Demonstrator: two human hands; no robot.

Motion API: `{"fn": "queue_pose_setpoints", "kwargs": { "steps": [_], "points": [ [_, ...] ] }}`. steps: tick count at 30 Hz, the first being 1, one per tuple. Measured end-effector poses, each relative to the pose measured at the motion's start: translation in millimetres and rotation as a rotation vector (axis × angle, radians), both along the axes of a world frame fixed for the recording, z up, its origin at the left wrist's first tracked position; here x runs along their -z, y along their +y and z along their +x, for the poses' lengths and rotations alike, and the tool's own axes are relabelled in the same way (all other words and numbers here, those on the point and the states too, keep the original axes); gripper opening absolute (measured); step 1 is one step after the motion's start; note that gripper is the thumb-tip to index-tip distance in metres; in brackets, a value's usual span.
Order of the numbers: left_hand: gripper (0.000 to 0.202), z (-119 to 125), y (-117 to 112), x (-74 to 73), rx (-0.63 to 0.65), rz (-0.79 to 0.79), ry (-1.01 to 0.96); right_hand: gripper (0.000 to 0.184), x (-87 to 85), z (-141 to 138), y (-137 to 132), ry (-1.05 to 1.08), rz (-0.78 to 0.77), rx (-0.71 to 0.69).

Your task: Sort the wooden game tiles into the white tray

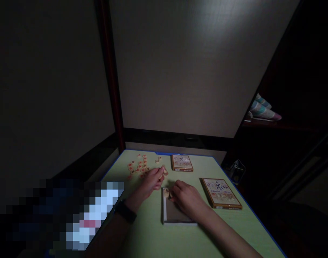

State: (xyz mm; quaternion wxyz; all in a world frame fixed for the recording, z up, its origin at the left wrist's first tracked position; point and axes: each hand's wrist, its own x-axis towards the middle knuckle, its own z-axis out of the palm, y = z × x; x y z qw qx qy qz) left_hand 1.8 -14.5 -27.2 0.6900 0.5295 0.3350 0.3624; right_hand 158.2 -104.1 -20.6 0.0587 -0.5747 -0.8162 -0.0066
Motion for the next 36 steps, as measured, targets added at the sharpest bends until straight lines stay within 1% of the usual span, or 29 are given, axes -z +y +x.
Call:
{"fn": "queue_pose_setpoints", "kwargs": {
  "steps": [3,7,10,13,15,17,20,22,27,28,30,32,34,36],
  "points": [
    [0.054,0.5,0.0,1.7,0.007,-0.004,0.009,0.015,4.8,-0.2,2.7,0.019,-0.016,0.033],
    [0.054,-1.1,-1.0,0.2,0.011,-0.006,0.005,0.017,10.4,2.4,5.1,0.062,-0.021,0.094],
    [0.052,-2.2,-1.7,-1.9,0.017,-0.017,-0.007,0.017,12.8,5.2,6.0,0.101,-0.026,0.093],
    [0.051,-3.0,-1.9,-3.6,0.071,-0.027,-0.037,0.018,11.8,10.1,6.6,0.192,0.004,0.086],
    [0.051,-3.5,-2.1,-4.3,0.14,-0.034,-0.057,0.017,9.0,13.4,6.5,0.306,0.068,0.085],
    [0.051,-4.2,-2.8,-4.5,0.22,-0.041,-0.064,0.019,5.9,15.3,5.7,0.455,0.175,0.065],
    [0.05,-5.3,-4.9,-4.0,0.327,-0.048,-0.042,0.031,3.5,14.1,3.7,0.634,0.331,-0.014],
    [0.051,-5.9,-6.4,-2.7,0.383,-0.049,-0.013,0.034,4.4,11.3,2.6,0.681,0.387,-0.071],
    [0.056,-6.8,-7.2,1.2,0.48,-0.042,0.057,0.016,7.8,8.2,2.4,0.653,0.471,-0.169],
    [0.056,-6.8,-6.5,1.5,0.474,-0.025,0.079,0.016,7.2,9.2,2.6,0.635,0.476,-0.172],
    [0.055,-6.4,-4.0,1.6,0.393,0.046,0.133,0.017,4.7,12.5,3.0,0.582,0.436,-0.143],
    [0.052,-5.3,0.6,1.8,0.235,0.163,0.196,0.017,2.1,15.6,3.3,0.467,0.329,-0.079],
    [0.047,-3.7,6.9,3.7,0.055,0.315,0.259,0.016,0.9,16.7,3.3,0.303,0.202,-0.025],
    [0.041,-1.8,13.6,7.7,-0.068,0.447,0.312,0.015,1.9,15.1,3.1,0.168,0.105,-0.008]
  ]
}}
